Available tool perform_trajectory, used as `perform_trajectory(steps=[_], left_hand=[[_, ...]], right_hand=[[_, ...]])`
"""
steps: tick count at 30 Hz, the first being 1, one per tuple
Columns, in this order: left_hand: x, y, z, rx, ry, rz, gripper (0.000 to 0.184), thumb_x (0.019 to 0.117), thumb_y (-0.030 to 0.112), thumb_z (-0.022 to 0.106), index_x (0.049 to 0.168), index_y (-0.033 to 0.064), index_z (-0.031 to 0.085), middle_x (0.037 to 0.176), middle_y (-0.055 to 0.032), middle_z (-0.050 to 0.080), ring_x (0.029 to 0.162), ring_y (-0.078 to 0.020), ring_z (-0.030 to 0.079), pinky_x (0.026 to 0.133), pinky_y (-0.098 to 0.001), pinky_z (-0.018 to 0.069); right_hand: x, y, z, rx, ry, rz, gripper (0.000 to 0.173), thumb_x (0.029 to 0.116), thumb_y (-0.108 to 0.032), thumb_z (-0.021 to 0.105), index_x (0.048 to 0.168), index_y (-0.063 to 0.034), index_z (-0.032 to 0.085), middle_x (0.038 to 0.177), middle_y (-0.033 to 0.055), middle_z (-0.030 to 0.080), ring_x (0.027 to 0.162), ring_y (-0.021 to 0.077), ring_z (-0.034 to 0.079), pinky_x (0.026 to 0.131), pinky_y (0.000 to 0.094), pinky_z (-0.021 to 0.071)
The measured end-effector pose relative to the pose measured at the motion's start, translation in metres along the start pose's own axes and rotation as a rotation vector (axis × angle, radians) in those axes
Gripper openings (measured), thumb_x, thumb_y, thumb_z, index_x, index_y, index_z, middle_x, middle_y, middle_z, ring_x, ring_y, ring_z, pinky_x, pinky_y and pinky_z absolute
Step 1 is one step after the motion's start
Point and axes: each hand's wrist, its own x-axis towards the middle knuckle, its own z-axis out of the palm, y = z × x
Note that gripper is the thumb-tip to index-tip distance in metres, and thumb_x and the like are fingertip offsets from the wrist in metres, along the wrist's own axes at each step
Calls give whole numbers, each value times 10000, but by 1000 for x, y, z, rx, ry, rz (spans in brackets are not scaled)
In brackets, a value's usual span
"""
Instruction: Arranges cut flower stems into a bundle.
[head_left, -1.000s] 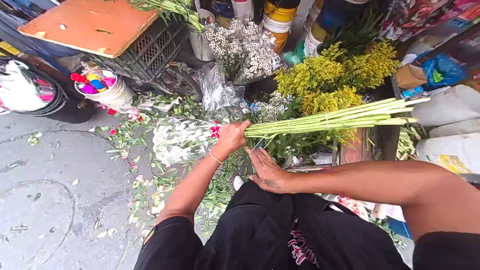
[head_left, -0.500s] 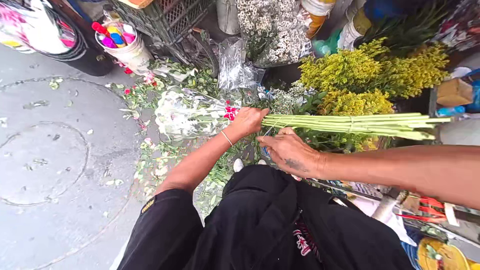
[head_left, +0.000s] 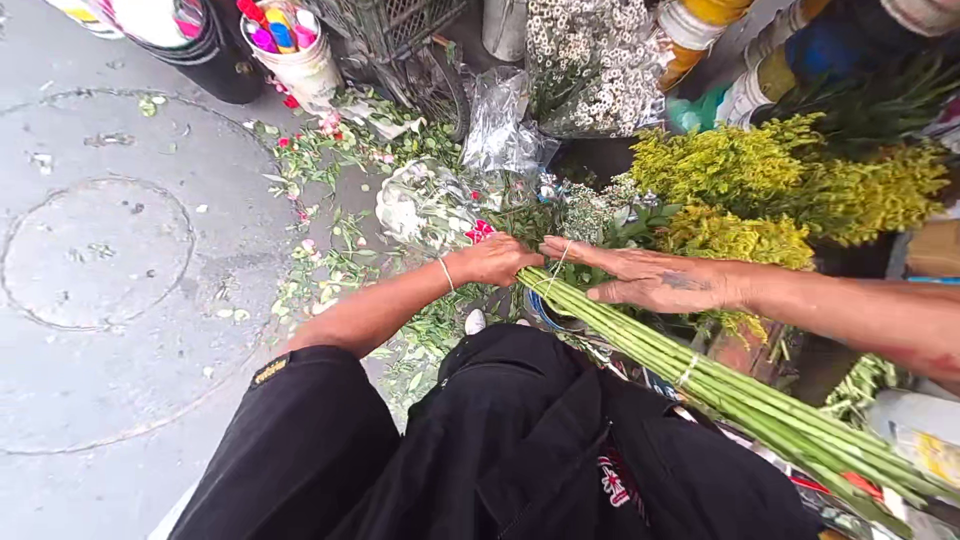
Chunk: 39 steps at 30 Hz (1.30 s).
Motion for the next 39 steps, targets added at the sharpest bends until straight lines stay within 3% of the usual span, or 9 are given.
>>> perform_trajectory(steps=[2, 6, 10, 13, 20, 27, 31, 33, 39], left_hand=[[7, 8, 10, 72, -48, -22, 326, 821, 9, 686, 1146, -2, 673, 929, -231, 713, 880, -442, 707, 745, -633, 522], [38, 30, 22, 162, -13, -186, 239, 929, -10, 555, 1149, -59, 637, 928, -252, 698, 907, -449, 701, 803, -590, 533], [70, 35, 18, 146, -55, -452, 328, 977, 102, 560, 1264, -56, 579, 1041, -247, 699, 1022, -426, 681, 948, -580, 484], [77, 39, -3, 110, -92, -549, 768, 861, 390, 774, 1452, 14, 459, 1149, -215, 698, 1127, -386, 654, 1128, -623, 315], [31, 36, -2, 239, -29, -583, 1224, 693, 395, 923, 1646, 152, 194, 1631, -237, 319, 1540, -449, 206, 1130, -812, 8], [49, 20, 39, 694, 503, -380, 843, 742, 119, 786, 1525, 147, 477, 1361, -182, 647, 1321, -435, 564, 1081, -819, 220], [61, 25, 19, 707, 526, -269, 688, 750, 64, 746, 1415, 32, 571, 1281, -170, 700, 1239, -376, 645, 1086, -690, 379], [69, 34, 5, 668, 485, -233, 588, 759, 13, 714, 1338, -21, 618, 1123, -188, 748, 1027, -367, 736, 871, -551, 570], [93, 65, -21, 500, 297, -435, 373, 821, 29, 660, 1179, -74, 652, 994, -276, 715, 972, -463, 707, 801, -579, 557]], right_hand=[[3, 11, 33, 37, 42, 157, 775, 1059, -352, 518, 1653, -97, 90, 1678, 127, 272, 1516, 246, 342, 1215, 452, 312], [42, 30, 61, 28, 194, 528, 962, 902, -355, 781, 1595, -4, 212, 1413, 266, 544, 1313, 409, 537, 1092, 572, 411], [64, 58, 53, -23, 393, 646, 814, 843, -237, 789, 1558, -141, 413, 1255, 221, 664, 1169, 427, 622, 956, 645, 464], [62, 64, 45, -41, 434, 629, 824, 805, -235, 820, 1535, -164, 447, 1243, 204, 673, 1162, 427, 622, 946, 651, 457], [38, 76, 39, -35, 429, 588, 829, 821, -204, 800, 1563, -250, 435, 1225, 198, 690, 1136, 432, 633, 925, 657, 457], [9, 60, 30, -77, 460, 550, 731, 854, -211, 763, 1530, -217, 485, 1243, 175, 692, 1143, 409, 635, 924, 627, 465], [-11, 49, 21, -138, 523, 505, 719, 847, -226, 768, 1516, -232, 504, 1141, 198, 706, 1057, 423, 652, 884, 626, 472], [-22, 49, 16, -175, 534, 479, 724, 851, -220, 762, 1522, -233, 492, 1112, 216, 701, 1038, 435, 652, 869, 631, 472], [-55, 40, 26, -266, 735, -3, 517, 987, -328, 656, 1414, -43, 594, 1390, 161, 638, 1331, 314, 574, 1206, 576, 230]])
